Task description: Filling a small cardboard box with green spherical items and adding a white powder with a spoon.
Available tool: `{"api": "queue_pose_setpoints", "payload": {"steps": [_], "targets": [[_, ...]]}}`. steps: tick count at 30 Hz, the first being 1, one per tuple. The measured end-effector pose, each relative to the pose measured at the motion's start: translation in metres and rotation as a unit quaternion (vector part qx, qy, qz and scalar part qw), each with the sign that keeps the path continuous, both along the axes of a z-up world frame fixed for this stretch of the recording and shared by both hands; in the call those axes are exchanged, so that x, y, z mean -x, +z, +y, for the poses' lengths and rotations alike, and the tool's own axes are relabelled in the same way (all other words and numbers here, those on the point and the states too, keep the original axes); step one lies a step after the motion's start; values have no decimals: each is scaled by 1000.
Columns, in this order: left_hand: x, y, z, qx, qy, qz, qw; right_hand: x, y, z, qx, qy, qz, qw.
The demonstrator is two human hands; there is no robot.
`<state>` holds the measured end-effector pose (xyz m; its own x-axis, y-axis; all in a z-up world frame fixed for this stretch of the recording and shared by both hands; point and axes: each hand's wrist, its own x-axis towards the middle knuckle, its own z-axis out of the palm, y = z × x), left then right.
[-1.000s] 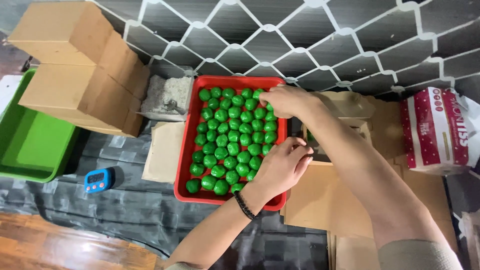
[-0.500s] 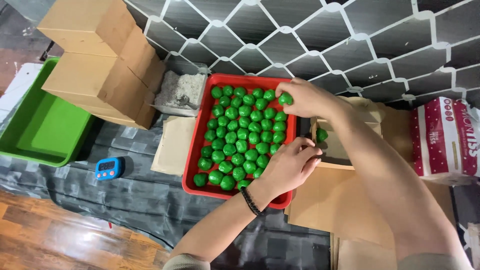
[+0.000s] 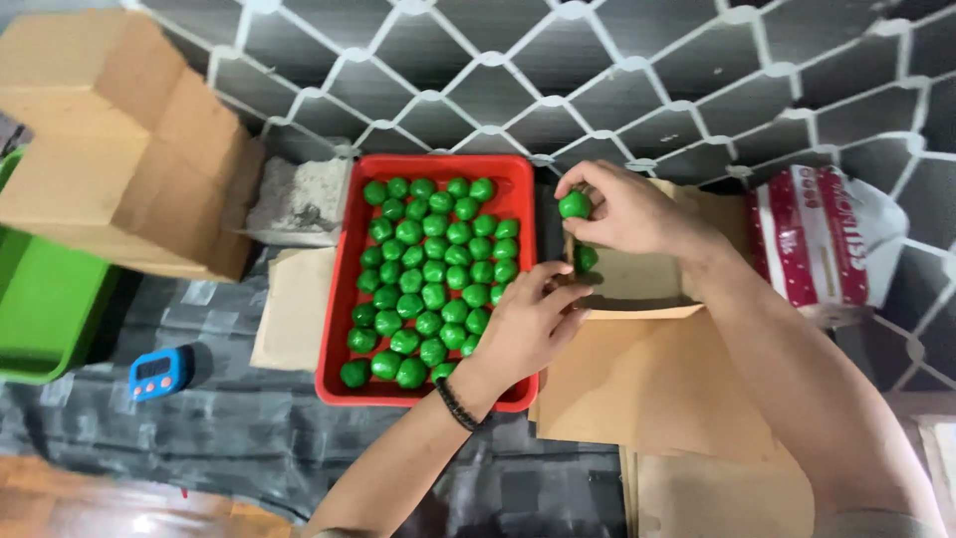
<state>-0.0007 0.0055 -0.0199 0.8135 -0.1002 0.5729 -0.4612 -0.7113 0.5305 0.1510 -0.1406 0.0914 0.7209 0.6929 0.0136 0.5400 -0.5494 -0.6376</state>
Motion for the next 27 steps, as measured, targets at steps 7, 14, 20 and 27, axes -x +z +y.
{"api": "queue_pose_setpoints", "payload": {"steps": [7, 14, 20, 27], "targets": [[4, 11, 4, -10, -37, 62, 997, 19, 12, -44, 84, -12, -134, 987], [3, 15, 5, -16, -46, 96, 994, 27, -34, -62, 133, -10, -67, 989], [6, 22, 6, -19, -52, 116, 992, 28, -74, -66, 244, -20, -118, 962], [5, 25, 6, -25, -52, 97, 994, 19, -113, -66, 250, -31, -199, 947]]}}
